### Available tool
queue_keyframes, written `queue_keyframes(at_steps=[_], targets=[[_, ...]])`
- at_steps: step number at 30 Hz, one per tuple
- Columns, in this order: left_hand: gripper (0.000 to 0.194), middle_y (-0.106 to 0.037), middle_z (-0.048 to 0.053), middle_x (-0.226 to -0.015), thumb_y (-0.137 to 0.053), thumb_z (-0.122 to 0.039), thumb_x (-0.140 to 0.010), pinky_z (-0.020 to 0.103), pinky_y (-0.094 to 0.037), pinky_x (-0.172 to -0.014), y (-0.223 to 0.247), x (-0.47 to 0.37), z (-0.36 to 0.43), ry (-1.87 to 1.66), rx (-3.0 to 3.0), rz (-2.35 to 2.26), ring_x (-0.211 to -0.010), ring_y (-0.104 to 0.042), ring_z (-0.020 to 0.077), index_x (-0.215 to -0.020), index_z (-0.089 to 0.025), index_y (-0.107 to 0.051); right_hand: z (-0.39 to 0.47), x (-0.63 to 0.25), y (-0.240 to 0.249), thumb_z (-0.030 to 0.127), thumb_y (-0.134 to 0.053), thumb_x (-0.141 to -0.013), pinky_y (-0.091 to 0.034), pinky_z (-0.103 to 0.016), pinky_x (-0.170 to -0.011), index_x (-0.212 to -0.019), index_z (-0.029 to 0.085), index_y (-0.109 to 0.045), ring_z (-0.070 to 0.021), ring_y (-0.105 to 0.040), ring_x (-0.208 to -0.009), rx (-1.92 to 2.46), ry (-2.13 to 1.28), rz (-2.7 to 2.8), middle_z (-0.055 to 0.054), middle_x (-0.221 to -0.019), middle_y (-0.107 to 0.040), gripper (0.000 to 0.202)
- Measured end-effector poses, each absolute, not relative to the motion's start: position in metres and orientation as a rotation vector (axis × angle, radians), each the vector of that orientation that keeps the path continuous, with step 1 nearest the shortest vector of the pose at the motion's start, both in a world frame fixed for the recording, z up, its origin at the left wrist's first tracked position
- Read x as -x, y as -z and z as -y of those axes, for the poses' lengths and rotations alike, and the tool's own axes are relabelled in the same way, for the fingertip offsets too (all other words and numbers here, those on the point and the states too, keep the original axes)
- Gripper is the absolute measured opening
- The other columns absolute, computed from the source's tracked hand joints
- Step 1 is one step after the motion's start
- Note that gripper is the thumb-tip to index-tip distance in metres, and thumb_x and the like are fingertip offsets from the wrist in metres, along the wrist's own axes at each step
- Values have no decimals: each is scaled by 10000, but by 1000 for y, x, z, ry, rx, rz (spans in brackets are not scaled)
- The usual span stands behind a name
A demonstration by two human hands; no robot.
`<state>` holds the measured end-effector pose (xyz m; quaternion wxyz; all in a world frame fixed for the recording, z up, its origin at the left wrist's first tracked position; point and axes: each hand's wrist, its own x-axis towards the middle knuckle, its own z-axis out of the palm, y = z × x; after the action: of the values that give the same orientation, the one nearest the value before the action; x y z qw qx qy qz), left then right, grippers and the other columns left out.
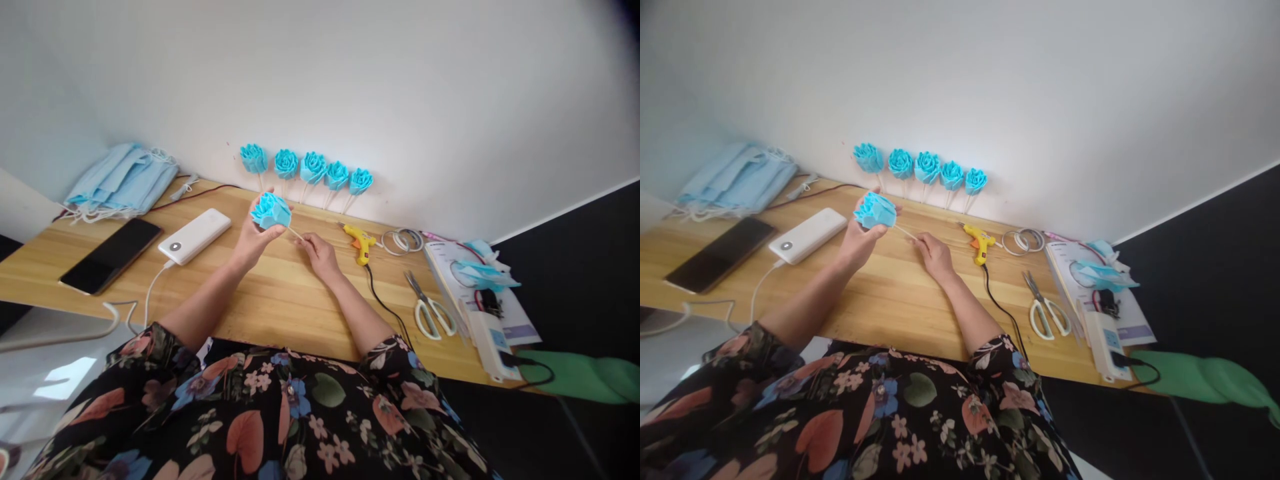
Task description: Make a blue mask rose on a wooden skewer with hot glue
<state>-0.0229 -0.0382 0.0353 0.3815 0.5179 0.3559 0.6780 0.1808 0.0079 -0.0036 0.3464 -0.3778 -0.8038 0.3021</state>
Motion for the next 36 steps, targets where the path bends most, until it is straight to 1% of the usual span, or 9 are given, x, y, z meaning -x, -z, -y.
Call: queue_keyframes(at_steps=[3, 7, 9, 13, 17, 19, 21, 28, 36], targets=[[957, -737, 158, -1294, -917, -626, -710, 452, -548, -1061, -36, 23, 38, -1743, -1327, -901, -1194, -724, 314, -1487, -238, -514, -8, -180, 4, 539, -437, -1070, -554, -344, -890, -1015, 259, -721, -228, -762, -976, 957, -784, 2076, -54, -1034, -820, 403], [959, -631, 167, -1473, -925, -634, -696, 445, -513, -1128, -35, 21, 35, -1795, -1333, -891, -1341, -636, 323, -1482, -259, -521, -9, -181, 6, 532, -415, -1077, -566, -354, -906, -1034, 264, -708, -229, -774, -1000, 947, -791, 2066, -56, -1055, -827, 400], [917, -628, 166, -1480, -915, -629, -714, 456, -496, -1150, -35, 20, 35, -1809, -1324, -900, -1386, -600, 330, -1465, -260, -539, -9, -181, 7, 539, -404, -1078, -570, -356, -901, -1042, 268, -706, -230, -779, -1002, 946, -791, 2070, -59, -1057, -829, 407], [741, -739, 155, -1289, -871, -615, -776, 475, -512, -1116, -39, 18, 38, -1803, -1276, -921, -1284, -666, 319, -1352, -222, -618, -10, -181, 9, 548, -402, -1077, -570, -363, -893, -1051, 265, -713, -241, -785, -1002, 924, -784, 2071, -70, -1045, -834, 421], [491, -788, 93, -1055, -884, -561, -779, 418, -571, -985, -38, 19, 39, -1862, -1183, -1010, -1032, -739, 267, -1054, -197, -702, -11, -181, 12, 525, -453, -1070, -557, -361, -875, -1033, 272, -739, -242, -780, -986, 947, -742, 2086, -60, -1041, -834, 383], [445, -782, 58, -955, -886, -556, -778, 384, -588, -910, -37, 21, 38, -1880, -1164, -1051, -915, -734, 232, -960, -194, -702, -13, -181, 12, 502, -488, -1064, -548, -374, -880, -1021, 269, -758, -252, -775, -983, 951, -692, 2102, -64, -1039, -834, 360], [457, -776, 44, -925, -888, -569, -772, 366, -592, -878, -36, 23, 36, -1884, -1163, -1044, -884, -729, 218, -952, -192, -703, -14, -181, 13, 483, -513, -1058, -541, -393, -891, -1012, 264, -776, -265, -771, -985, 949, -629, 2116, -75, -1036, -834, 346], [608, -789, 147, -1186, -900, -599, -739, 470, -536, -1072, -39, 18, 39, -1671, -1225, -958, -1178, -722, 324, -1126, -163, -729, -14, -180, 8, 407, -534, -1059, -558, -376, -879, -1042, 252, -796, -249, -751, -975, 939, -546, 2095, -77, -1023, -825, 305], [716, -772, 167, -1263, -905, -628, -690, 485, -521, -1086, -38, 10, 44, -1491, -1246, -1084, -1217, -697, 356, -1187, -137, -745, -13, -178, 9, 326, -563, -1048, -551, -359, -852, -1027, 229, -797, -242, -741, -936, 924, -491, 2099, -82, -984, -819, 255]])
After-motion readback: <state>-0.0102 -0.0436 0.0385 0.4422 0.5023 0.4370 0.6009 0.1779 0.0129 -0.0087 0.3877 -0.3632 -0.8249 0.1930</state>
